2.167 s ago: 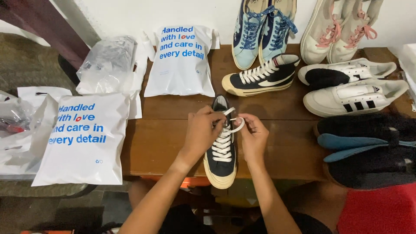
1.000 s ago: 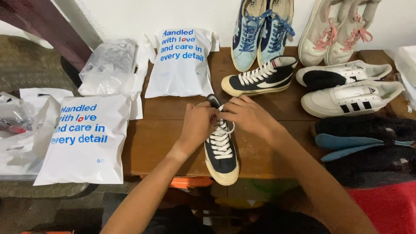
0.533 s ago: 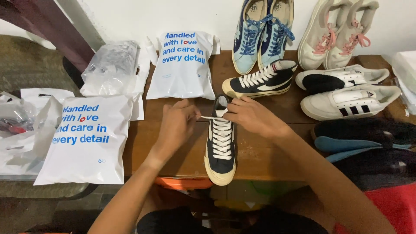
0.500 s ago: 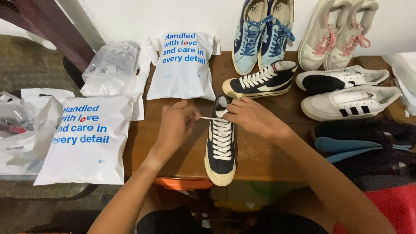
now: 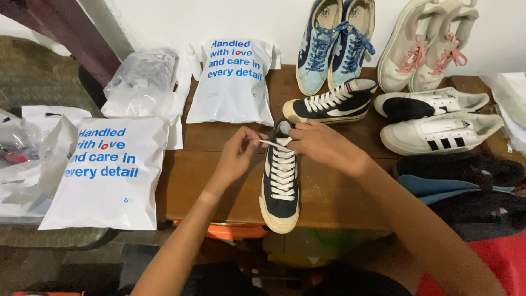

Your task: Lacing a sneaker and organizing various pairs of shoes on a workbench, including inserting insoles.

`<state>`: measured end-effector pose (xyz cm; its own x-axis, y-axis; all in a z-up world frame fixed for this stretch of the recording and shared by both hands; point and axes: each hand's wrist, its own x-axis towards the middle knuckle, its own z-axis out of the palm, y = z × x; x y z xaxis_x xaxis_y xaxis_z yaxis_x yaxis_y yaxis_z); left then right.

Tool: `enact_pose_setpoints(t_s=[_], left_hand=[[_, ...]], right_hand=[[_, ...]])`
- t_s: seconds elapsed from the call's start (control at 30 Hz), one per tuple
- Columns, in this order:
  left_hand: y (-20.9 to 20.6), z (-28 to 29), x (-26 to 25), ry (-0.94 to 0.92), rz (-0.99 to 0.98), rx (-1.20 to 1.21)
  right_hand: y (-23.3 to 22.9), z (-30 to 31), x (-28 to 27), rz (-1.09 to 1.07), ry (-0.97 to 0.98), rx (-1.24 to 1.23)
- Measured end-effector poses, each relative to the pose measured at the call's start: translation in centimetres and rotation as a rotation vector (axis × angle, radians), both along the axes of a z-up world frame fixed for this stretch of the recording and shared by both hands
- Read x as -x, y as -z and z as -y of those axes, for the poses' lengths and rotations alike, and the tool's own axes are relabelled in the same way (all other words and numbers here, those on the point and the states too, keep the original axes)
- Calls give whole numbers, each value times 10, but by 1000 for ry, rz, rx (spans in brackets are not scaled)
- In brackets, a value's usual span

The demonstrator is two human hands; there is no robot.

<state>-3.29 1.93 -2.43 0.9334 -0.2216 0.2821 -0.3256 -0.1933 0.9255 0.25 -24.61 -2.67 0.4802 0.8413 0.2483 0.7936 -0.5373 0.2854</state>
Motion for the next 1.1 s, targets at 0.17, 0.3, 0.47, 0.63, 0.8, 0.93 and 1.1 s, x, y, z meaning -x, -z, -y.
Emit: enact_pose_setpoints(t_s=[0.17,0.3,0.47,0.63,0.8,0.93,1.1], left_hand=[[-1,6,10,91,-203,373],[32,7,-6,156,-200,450],[49,6,-8,90,-220,472],[73,10,-14,7,-234,540],[78,21,-9,-100,-346,723],[53,11,4,-55,-353,665],[58,-6,41,-169,-236,108]], right_hand=[[6,1,-4,4,-13,5],[9,0,-10,4,-56,-3],[-11,-1,-3,-2,-91,7],[-22,-5,0,-129,-123,-34],[-38,-8,13,-201,-131,-109],[-25,-2,30,-162,-77,-158],[67,14,80,-585,511,-875]])
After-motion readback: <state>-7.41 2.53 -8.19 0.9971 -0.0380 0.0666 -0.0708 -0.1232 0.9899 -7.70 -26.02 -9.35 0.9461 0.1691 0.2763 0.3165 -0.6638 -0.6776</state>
